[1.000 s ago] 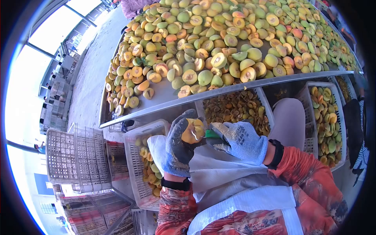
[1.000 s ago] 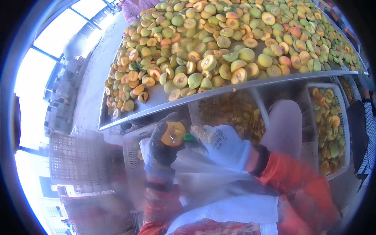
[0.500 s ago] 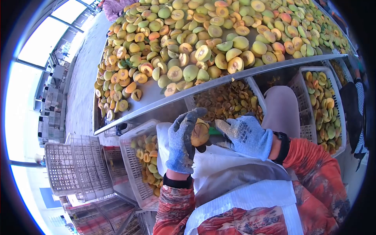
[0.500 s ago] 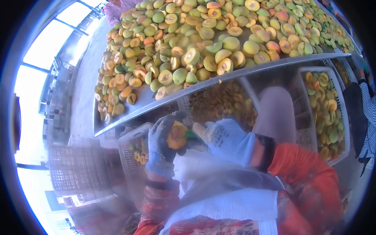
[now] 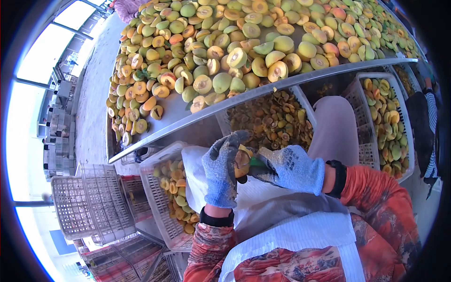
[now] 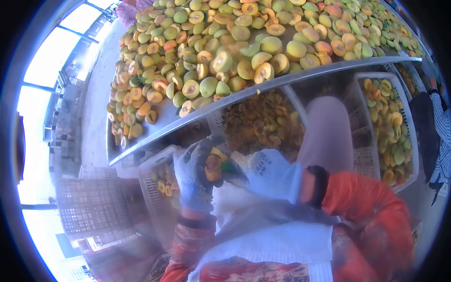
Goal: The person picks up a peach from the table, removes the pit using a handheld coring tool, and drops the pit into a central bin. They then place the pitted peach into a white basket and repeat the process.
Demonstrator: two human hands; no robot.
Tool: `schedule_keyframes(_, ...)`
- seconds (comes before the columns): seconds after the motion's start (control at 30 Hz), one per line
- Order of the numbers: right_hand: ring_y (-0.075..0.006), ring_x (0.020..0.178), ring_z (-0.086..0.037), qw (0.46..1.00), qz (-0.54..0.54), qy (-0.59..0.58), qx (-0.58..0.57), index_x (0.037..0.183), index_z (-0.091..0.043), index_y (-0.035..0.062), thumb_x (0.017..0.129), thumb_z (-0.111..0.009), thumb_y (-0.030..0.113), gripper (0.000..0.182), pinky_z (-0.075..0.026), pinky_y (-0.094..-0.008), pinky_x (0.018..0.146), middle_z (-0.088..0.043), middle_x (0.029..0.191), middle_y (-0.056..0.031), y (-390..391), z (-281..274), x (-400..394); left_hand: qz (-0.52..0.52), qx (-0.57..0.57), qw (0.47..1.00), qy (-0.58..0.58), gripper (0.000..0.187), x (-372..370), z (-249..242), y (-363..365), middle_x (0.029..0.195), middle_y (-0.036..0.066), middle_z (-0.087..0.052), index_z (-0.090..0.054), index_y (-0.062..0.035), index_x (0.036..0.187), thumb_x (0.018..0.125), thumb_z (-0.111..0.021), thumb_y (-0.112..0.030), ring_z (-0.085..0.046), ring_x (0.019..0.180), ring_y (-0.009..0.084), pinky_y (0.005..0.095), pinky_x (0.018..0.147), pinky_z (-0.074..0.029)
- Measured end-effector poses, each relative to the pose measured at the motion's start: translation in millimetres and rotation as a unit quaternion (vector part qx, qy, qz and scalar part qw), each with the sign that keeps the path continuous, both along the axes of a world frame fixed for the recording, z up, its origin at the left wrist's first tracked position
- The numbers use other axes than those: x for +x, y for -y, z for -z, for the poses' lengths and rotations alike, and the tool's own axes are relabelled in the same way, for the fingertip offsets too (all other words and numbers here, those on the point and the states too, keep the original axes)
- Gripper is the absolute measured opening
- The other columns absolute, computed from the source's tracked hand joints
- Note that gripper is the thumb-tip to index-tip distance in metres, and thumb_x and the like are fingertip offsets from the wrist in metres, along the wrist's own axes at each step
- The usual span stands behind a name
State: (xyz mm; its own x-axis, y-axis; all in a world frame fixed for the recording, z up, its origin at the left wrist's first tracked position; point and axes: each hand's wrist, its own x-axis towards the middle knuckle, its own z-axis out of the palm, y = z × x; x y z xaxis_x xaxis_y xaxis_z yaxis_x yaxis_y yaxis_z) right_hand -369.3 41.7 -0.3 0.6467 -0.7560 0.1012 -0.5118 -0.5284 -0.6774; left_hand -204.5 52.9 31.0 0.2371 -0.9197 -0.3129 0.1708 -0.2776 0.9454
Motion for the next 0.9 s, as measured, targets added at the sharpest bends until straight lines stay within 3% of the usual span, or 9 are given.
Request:
schedule_keyframes(0.2,-0.0332,0.061,-0.06,0.99,-0.079,-0.099,-0.054,0.098,-0.053,0.0037,0.08,-0.06,0.034,0.036,-0.046,-0.0415,0.054,-0.059,0.066,-0.0163,12,-9,-13,0.117,0.068,0.989,0.066,0.025,-1,-20,0,0.091,0.009,-0.064,-0.06,0.0042,0.104,0.086,-0.051,-0.011,-0.06,0.076,0.0128,0.022,0.065,-0.049)
schedule_keyframes(0.4,-0.0267,0.054,-0.059,0.992,-0.032,0.08,0.087,0.098,-0.054,0.0025,0.084,-0.057,0.039,0.039,-0.045,-0.0361,0.05,-0.058,0.063,-0.0142,4,2,-8,0.04,0.032,0.998,0.029,0.025,-3,0,-4,0.098,0.011,-0.064,-0.059,0.0055,0.105,0.085,-0.051,-0.008,-0.058,0.087,0.0141,0.0244,0.079,-0.046)
schedule_keyframes(0.47,-0.0167,0.057,-0.054,0.867,-0.044,0.061,0.492,0.101,-0.059,0.0059,0.09,-0.051,0.035,0.032,-0.045,-0.0271,0.061,-0.059,0.07,-0.0074,15,-20,-12,0.054,0.013,0.996,0.073,0.025,-4,1,0,0.097,0.011,-0.064,-0.059,0.0055,0.105,0.085,-0.051,-0.008,-0.058,0.086,0.0136,0.0241,0.076,-0.046)
schedule_keyframes(0.63,-0.0101,0.055,-0.05,0.743,-0.069,0.262,0.612,0.099,-0.058,0.001,0.089,-0.053,0.036,0.037,-0.041,-0.0227,0.049,-0.057,0.074,-0.003,16,-4,-18,0.106,0.034,0.98,0.167,0.026,-1,1,17,0.094,0.009,-0.063,-0.06,0.004,0.105,0.086,-0.054,-0.013,-0.058,0.084,0.0133,0.0237,0.07,-0.048)
schedule_keyframes(0.7,-0.0116,0.054,-0.051,0.677,-0.015,0.273,0.683,0.103,-0.055,0.0018,0.089,-0.051,0.04,0.041,-0.043,-0.025,0.048,-0.057,0.075,-0.0028,24,1,-20,0.111,-0.017,0.993,0.03,0.029,5,20,24,0.097,0.008,-0.062,-0.058,0.0015,0.108,0.087,-0.056,-0.019,-0.058,0.085,0.0134,0.0237,0.067,-0.049)
schedule_keyframes(0.77,-0.0189,0.056,-0.057,0.721,0.073,0.203,0.658,0.103,-0.052,0.0024,0.086,-0.055,0.041,0.043,-0.047,-0.0313,0.051,-0.06,0.073,-0.0075,20,-1,-14,0.083,0.014,0.993,-0.086,0.032,3,28,26,0.104,0.008,-0.059,-0.056,0.0001,0.112,0.088,-0.055,-0.022,-0.057,0.088,0.0135,0.024,0.069,-0.049)
schedule_keyframes(0.8,-0.0245,0.056,-0.059,0.917,0.095,0.145,0.358,0.104,-0.052,0.0033,0.085,-0.055,0.036,0.038,-0.048,-0.0341,0.052,-0.059,0.071,-0.0122,11,17,-8,0.054,-0.015,0.995,-0.078,0.033,-2,33,25,0.107,0.008,-0.059,-0.055,0.0003,0.113,0.088,-0.055,-0.022,-0.057,0.089,0.0132,0.0241,0.071,-0.049)
schedule_keyframes(0.83,-0.0301,0.057,-0.06,0.992,0.105,0.065,0.012,0.105,-0.052,0.0043,0.084,-0.056,0.031,0.034,-0.049,-0.0369,0.052,-0.059,0.068,-0.0168,4,21,-3,0.025,-0.044,0.996,-0.07,0.034,-6,38,23,0.109,0.008,-0.058,-0.054,0.0006,0.114,0.089,-0.055,-0.022,-0.057,0.09,0.013,0.0241,0.072,-0.049)
schedule_keyframes(0.9,-0.037,0.062,-0.058,0.99,0.104,0.033,0.091,0.105,-0.05,0.0028,0.08,-0.059,0.026,0.035,-0.049,-0.039,0.059,-0.058,0.076,-0.0221,-1,22,-3,0.03,-0.064,0.997,0.035,0.03,-9,46,22,0.105,0.007,-0.06,-0.057,0.0011,0.11,0.088,-0.055,-0.02,-0.056,0.087,0.0118,0.0231,0.071,-0.048)
